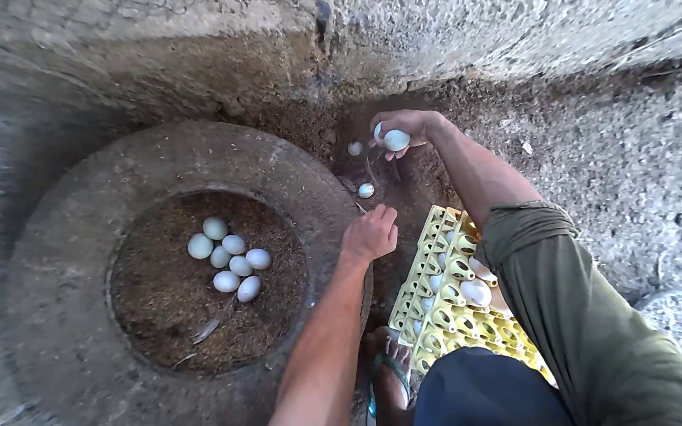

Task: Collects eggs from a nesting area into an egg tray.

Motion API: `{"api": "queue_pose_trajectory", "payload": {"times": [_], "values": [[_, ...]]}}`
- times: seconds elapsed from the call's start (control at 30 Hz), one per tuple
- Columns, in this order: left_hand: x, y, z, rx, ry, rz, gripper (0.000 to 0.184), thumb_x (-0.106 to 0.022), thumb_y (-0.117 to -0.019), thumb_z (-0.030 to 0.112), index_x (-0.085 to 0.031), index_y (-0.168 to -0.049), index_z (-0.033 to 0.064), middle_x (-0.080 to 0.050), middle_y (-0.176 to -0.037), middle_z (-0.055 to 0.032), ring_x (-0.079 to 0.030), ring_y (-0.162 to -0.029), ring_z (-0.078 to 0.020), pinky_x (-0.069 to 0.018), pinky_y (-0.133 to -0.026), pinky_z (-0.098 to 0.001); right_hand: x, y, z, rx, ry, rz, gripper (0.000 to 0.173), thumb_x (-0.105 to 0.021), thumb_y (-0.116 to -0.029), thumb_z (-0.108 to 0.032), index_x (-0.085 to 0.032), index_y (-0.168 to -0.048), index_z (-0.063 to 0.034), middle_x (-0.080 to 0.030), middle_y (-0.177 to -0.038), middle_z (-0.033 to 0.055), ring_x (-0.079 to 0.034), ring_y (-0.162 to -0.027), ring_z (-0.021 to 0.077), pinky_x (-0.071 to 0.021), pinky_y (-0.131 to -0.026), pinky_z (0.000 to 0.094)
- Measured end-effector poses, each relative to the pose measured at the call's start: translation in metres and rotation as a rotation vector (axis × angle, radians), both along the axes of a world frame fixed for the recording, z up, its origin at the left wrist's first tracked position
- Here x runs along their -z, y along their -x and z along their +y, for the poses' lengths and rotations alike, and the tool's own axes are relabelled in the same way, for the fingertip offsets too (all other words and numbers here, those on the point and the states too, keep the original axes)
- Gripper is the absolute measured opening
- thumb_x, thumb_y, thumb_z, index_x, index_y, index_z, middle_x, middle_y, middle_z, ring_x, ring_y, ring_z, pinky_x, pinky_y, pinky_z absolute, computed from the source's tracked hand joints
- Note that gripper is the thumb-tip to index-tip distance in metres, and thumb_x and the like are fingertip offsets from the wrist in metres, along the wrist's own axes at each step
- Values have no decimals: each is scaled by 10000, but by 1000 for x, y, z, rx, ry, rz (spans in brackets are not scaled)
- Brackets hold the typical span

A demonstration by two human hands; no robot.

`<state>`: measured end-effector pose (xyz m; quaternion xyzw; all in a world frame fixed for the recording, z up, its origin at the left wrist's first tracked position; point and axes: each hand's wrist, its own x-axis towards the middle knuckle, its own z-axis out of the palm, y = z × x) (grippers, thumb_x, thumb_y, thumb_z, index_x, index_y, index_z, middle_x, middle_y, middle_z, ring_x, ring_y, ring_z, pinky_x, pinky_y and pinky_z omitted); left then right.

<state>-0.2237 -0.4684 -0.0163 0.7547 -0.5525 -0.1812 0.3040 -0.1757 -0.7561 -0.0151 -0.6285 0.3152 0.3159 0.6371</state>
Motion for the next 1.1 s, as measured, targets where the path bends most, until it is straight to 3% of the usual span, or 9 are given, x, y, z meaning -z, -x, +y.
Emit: {"api": "queue_pose_trajectory", "payload": {"times": [0.2, 0.33, 0.47, 0.57, 0.63, 0.73, 0.83, 0.93, 1.1], "values": [[-2, -1, 0, 0, 18, -11, 175, -589, -878, 89, -720, -949, -2, -687, -892, -163, -712, -727, -309, -590, -606, -446, 9, -33, 33, -571, 681, 13, 305, -579, -1028, -172, -637, -1323, -121, -637, -1276, 227, -650, -1110, 416, -527, -874, 654], [-3, 0, 0, -4, -5, -11, 192, -586, -885, 94, -728, -976, 3, -692, -904, -168, -714, -738, -314, -592, -619, -447, 38, -44, 67, -540, 968, 105, 440, -787, -865, -153, -670, -1281, -74, -336, -1562, 302, -596, -1160, 527, -549, -858, 683], [-8, -2, 0, 7, -71, 14, 214, -574, -909, 99, -729, -1022, 6, -708, -981, -185, -725, -802, -338, -594, -664, -470, 34, -53, 88, -495, 979, 216, 504, -792, -866, -172, -624, -1292, 38, -312, -1565, 306, -555, -1209, 523, -554, -854, 647], [-9, -2, -1, 15, -102, 44, 243, -563, -916, 108, -729, -1060, 4, -711, -1032, -194, -726, -849, -352, -594, -701, -480, 16, -55, 65, -568, 728, 35, 273, -643, -987, -202, -697, -1214, -60, -628, -1272, 249, -658, -1068, 417, -537, -835, 633], [-11, -4, -1, 11, -107, 48, 248, -565, -918, 107, -730, -1071, 1, -711, -1028, -194, -726, -855, -354, -595, -705, -480, 4, -64, 55, -670, 662, -29, 264, -563, -1028, -167, -706, -1243, -114, -676, -1231, 201, -640, -1147, 393, -500, -925, 642], [-14, -2, -1, 29, -155, 65, 263, -553, -939, 117, -718, -1112, 5, -708, -1085, -197, -726, -885, -355, -596, -727, -492, 15, -62, 63, -751, 822, -21, 337, -694, -952, -303, -711, -1245, -137, -605, -1349, 244, -612, -1194, 452, -492, -949, 691], [-13, -3, -1, 24, -149, 51, 248, -558, -936, 114, -720, -1091, 8, -711, -1065, -191, -727, -867, -352, -596, -710, -493, 41, -57, 85, -733, 939, 24, 606, -857, -817, -373, -662, -1341, -138, -312, -1608, 262, -556, -1234, 519, -527, -896, 691], [-6, 0, -2, 8, -88, 17, 213, -576, -918, 104, -722, -1038, 6, -711, -1005, -184, -728, -812, -339, -598, -666, -483, 49, -53, 100, -743, 1013, 50, 529, -864, -788, -173, -676, -1259, -24, -322, -1591, 254, -504, -1267, 529, -548, -824, 677], [-1, 1, -4, -7, -28, -41, 188, -587, -888, 81, -723, -992, 2, -716, -979, -174, -727, -760, -327, -597, -621, -475, 33, -51, 89, -705, 1021, 28, 562, -891, -773, -175, -678, -1284, -81, -332, -1589, 245, -508, -1258, 528, -549, -822, 672]]}}
